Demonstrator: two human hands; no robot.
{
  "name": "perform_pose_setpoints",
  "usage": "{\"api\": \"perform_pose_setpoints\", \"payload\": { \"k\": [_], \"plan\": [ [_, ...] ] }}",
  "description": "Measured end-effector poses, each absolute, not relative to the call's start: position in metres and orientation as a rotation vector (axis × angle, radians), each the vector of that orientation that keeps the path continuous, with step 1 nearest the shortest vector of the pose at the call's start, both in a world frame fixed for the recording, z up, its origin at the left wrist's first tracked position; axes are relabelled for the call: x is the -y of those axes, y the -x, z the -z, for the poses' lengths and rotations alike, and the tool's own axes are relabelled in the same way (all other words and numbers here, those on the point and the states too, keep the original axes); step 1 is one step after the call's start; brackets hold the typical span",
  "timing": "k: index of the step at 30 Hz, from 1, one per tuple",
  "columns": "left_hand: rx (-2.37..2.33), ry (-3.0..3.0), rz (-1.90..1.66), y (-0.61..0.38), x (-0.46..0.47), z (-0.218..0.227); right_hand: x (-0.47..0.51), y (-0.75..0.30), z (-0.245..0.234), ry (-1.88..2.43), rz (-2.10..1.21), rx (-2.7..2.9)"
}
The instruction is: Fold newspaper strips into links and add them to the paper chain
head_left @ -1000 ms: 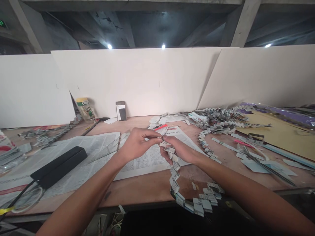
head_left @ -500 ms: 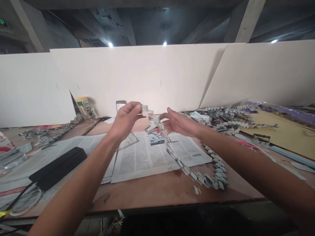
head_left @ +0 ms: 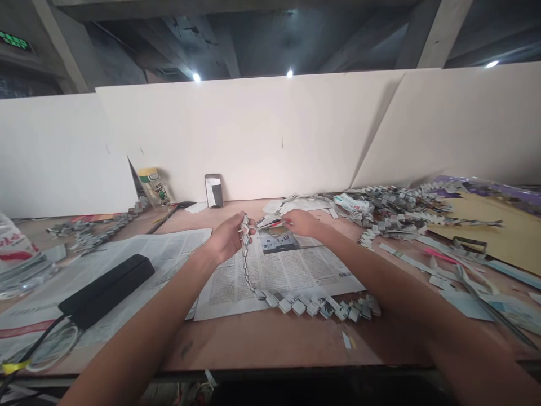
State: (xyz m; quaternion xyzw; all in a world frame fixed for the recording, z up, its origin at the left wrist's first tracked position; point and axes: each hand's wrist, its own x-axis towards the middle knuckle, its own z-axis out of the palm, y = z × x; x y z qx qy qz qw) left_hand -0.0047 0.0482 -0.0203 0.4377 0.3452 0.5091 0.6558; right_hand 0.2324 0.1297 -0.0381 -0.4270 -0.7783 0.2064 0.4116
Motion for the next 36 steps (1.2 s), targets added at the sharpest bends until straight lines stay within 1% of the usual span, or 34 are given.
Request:
{"api": "perform_pose_setpoints", "payload": {
  "k": [2,5,7,11,12,14,19,22,24,27,30,33,36],
  "plan": [
    [-1.024,-1.086,-1.163,0.005,-0.056,0.032,-0.137,-0.236,0.025,1.076,-0.514,2.02],
    [-1.189,-1.161,-1.21,0.013,-0.065,0.046,-0.139,-0.239,0.003,1.075,-0.486,2.029],
    [-1.256,-1.202,-1.293,0.017,-0.066,0.046,-0.133,-0.24,-0.011,1.066,-0.495,2.008],
    [-1.231,-1.373,-1.445,0.013,-0.051,0.024,-0.106,-0.237,-0.027,1.012,-0.536,1.942],
    [-1.174,-1.485,-1.422,0.009,-0.046,0.016,-0.098,-0.235,-0.029,0.98,-0.548,1.905],
    [-1.053,-1.582,-1.265,-0.001,-0.038,0.003,-0.08,-0.231,-0.032,0.935,-0.526,1.825],
    [-0.793,-1.309,-1.034,-0.02,-0.026,-0.008,-0.037,-0.225,-0.025,0.89,-0.483,1.561],
    [-0.529,-1.152,-0.912,-0.027,-0.018,-0.008,-0.017,-0.219,-0.01,0.856,-0.357,1.641],
    [-0.455,-1.124,-0.918,-0.032,-0.013,-0.007,-0.006,-0.213,0.001,0.789,-0.24,1.804],
    [-0.595,-1.108,-1.088,-0.037,-0.008,-0.004,0.006,-0.203,0.012,0.691,-0.146,2.053],
    [-0.798,-1.13,-1.251,-0.035,-0.009,0.001,0.012,-0.199,0.015,0.686,-0.098,2.028],
    [-0.842,-1.24,-1.165,-0.029,-0.011,0.006,0.008,-0.204,0.015,0.868,-0.13,1.726],
    [-0.771,-1.299,-1.065,-0.028,-0.012,0.011,-0.001,-0.211,0.017,1.023,-0.348,1.648]
  ]
}}
